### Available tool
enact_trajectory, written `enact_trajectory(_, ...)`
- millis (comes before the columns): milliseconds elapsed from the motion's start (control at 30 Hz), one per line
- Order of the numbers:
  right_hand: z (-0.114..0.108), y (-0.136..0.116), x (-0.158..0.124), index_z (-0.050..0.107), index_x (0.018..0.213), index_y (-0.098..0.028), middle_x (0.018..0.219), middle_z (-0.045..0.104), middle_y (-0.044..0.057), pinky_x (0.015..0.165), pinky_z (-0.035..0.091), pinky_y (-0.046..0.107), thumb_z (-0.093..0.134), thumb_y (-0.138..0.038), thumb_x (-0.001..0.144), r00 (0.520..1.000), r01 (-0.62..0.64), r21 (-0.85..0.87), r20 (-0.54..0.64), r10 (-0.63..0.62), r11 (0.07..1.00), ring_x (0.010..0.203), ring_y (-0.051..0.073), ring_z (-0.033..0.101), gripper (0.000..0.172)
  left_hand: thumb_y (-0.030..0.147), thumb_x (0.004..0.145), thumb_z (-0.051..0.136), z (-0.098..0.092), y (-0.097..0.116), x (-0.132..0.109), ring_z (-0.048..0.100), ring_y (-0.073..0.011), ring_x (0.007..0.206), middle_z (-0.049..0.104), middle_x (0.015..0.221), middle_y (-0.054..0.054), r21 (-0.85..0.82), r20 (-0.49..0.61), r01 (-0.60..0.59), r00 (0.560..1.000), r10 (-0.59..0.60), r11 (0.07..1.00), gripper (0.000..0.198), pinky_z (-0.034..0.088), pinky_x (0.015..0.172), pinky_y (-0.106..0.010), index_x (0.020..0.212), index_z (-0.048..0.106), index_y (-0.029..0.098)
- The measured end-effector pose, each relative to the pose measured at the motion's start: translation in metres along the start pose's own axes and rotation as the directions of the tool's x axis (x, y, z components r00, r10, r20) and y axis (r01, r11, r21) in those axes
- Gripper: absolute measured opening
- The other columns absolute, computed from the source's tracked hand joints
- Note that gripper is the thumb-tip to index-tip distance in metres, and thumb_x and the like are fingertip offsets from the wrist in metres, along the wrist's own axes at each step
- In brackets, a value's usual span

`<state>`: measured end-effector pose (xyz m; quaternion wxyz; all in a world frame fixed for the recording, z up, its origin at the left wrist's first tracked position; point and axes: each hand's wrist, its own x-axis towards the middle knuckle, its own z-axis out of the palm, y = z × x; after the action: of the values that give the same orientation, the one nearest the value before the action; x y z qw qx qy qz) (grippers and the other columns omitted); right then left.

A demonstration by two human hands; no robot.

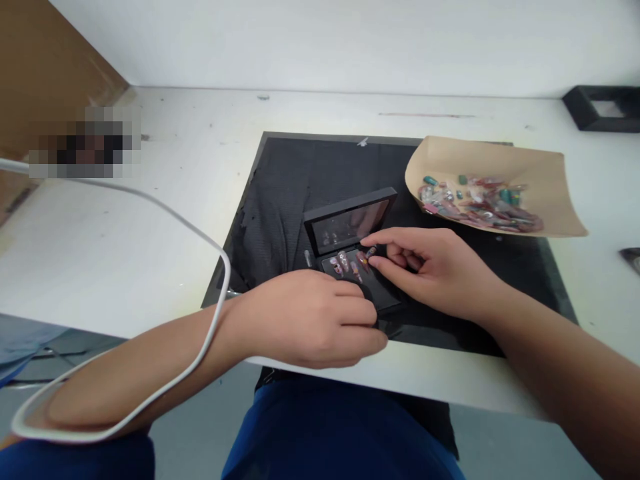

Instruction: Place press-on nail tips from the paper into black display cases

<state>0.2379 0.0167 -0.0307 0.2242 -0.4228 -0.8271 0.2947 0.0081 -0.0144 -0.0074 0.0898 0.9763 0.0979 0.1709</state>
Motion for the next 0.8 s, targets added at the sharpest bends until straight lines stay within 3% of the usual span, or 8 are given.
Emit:
enact_trajectory(133,0.001,-0.001,0.0,0.073,0.11,-0.022,0.059,0.047,-0.007,0.05,0.031,0.026,0.064,-0.03,0.091,1.0,-0.006,-0.003,-0.007,0.006,1.0,0.05,0.009,0.04,0.023,0.015,0.099,0.05,-0.002,-0.001,0.0,0.065,-0.0143,0.079,0.068,0.081,-0.002,-0.022,0.022,-0.007,1.0,0.007,1.0,0.02,0.049,0.058,-0.027,0.099,0.069,0.018)
enact_trajectory(333,-0.003,-0.003,0.0,0.074,0.109,-0.023,0.058,0.053,-0.006,0.051,0.034,0.025,0.062,-0.027,0.091,0.999,-0.039,0.018,-0.022,0.039,0.999,0.05,0.01,0.044,0.022,0.014,0.098,0.055,-0.003,-0.002,-0.001,0.068,-0.0192,0.107,0.074,0.103,-0.006,-0.121,0.024,-0.019,0.999,0.022,0.992,0.02,0.058,0.085,-0.029,0.114,0.067,0.016)
enact_trajectory(500,-0.002,-0.004,0.002,0.078,0.098,-0.023,0.08,0.074,0.0,0.056,0.04,0.025,0.058,-0.016,0.087,1.0,0.025,-0.008,-0.011,-0.025,1.0,0.061,0.012,0.059,0.024,0.015,0.1,0.053,-0.005,-0.003,0.0,0.069,-0.0151,0.098,0.075,0.109,-0.005,-0.074,-0.012,0.021,1.0,-0.022,0.997,0.022,0.057,0.083,-0.026,0.114,0.068,0.019)
enact_trajectory(667,0.0,0.0,0.003,0.08,0.094,-0.023,0.078,0.073,0.0,0.056,0.04,0.024,0.06,-0.011,0.081,0.998,0.054,0.011,-0.027,-0.053,0.998,0.065,0.012,0.061,0.026,0.017,0.098,0.058,-0.008,-0.004,0.005,0.071,-0.0124,0.088,0.078,0.095,0.003,0.034,-0.125,-0.014,0.992,0.018,0.999,0.015,0.055,0.083,-0.027,0.098,0.073,0.022)
enact_trajectory(800,0.0,0.002,0.003,0.079,0.09,-0.022,0.079,0.072,0.0,0.057,0.041,0.024,0.059,-0.009,0.082,0.997,0.071,0.078,-0.028,-0.069,0.994,0.064,0.011,0.06,0.025,0.02,0.09,0.07,-0.011,-0.005,0.007,0.071,-0.0109,0.073,0.077,0.081,0.008,0.12,-0.282,-0.014,0.958,0.047,0.993,0.01,0.055,0.072,-0.027,0.082,0.073,0.024)
